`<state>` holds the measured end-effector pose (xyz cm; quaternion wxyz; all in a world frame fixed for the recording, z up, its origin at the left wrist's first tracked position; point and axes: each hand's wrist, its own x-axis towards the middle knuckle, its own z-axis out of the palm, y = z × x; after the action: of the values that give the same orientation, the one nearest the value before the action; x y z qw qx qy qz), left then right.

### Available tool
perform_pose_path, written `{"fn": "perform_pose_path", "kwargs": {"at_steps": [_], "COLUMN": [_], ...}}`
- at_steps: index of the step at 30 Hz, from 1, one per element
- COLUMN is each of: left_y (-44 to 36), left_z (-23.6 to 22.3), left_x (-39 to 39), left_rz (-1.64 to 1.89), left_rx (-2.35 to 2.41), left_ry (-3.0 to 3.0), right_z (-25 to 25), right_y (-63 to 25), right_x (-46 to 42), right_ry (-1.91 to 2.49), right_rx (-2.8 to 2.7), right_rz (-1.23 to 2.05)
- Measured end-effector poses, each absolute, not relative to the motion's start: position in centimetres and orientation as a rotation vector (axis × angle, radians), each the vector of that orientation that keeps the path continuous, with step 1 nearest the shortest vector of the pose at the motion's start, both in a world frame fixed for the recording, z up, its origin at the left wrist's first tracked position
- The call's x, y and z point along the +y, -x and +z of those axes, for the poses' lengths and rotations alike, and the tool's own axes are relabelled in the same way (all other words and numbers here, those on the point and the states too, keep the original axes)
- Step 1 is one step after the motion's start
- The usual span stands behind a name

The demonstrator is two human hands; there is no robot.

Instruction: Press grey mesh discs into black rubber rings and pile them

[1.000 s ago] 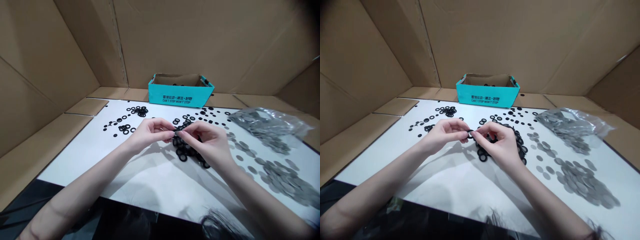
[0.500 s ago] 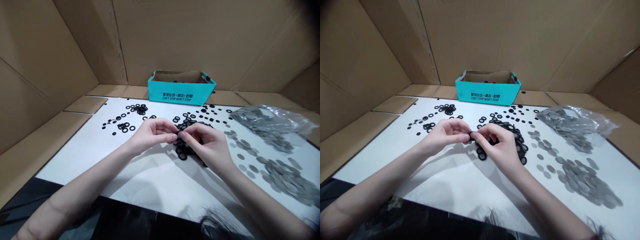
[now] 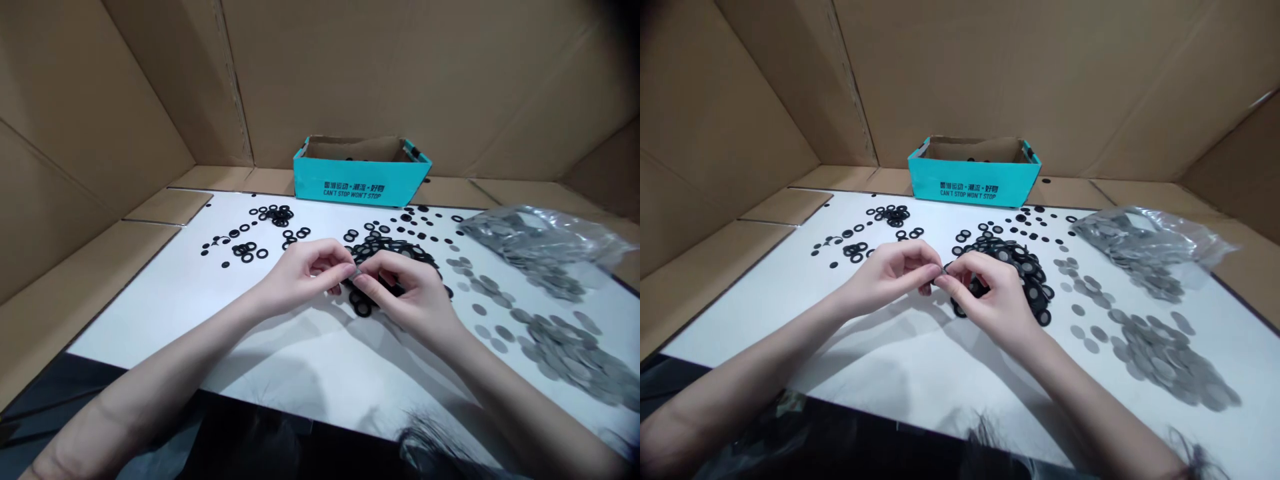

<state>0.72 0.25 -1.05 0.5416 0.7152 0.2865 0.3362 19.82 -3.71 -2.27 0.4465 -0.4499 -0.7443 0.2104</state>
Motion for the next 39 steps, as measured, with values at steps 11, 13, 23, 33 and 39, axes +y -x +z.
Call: {"fn": "perform_pose_path", "kwargs": {"at_steps": [11, 13, 23, 33, 39], "left_y": [-0.2, 0.0, 0.4, 0.9, 0.8], "left_z": [-1.5, -1.4, -0.5, 0.2, 0.1], "left_x": [0.6, 0.5, 0.7, 0.9, 0.8], "left_rz": [0.908, 0.889, 0.657, 0.498, 0.509], "left_rx": [0.684, 0.677, 0.687, 0.650, 0.657], "left_ry": [-2.247, -2.196, -2.102, -1.962, -1.930], "right_z": [-2.8, -2.8, -2.6, -2.4, -2.4], "right_y": [-20.1, -20.1, -20.2, -19.9, -20.0], "right_x": [-3.7, -3.7, -4.0, -4.2, -4.1], "right_ry": [1.076, 1.061, 1.027, 1.017, 1.044], "right_rx": [-1.957, -1.957, -1.939, -1.937, -1.941], "right_rz": [0.406, 0.356, 0.291, 0.358, 0.378]}}
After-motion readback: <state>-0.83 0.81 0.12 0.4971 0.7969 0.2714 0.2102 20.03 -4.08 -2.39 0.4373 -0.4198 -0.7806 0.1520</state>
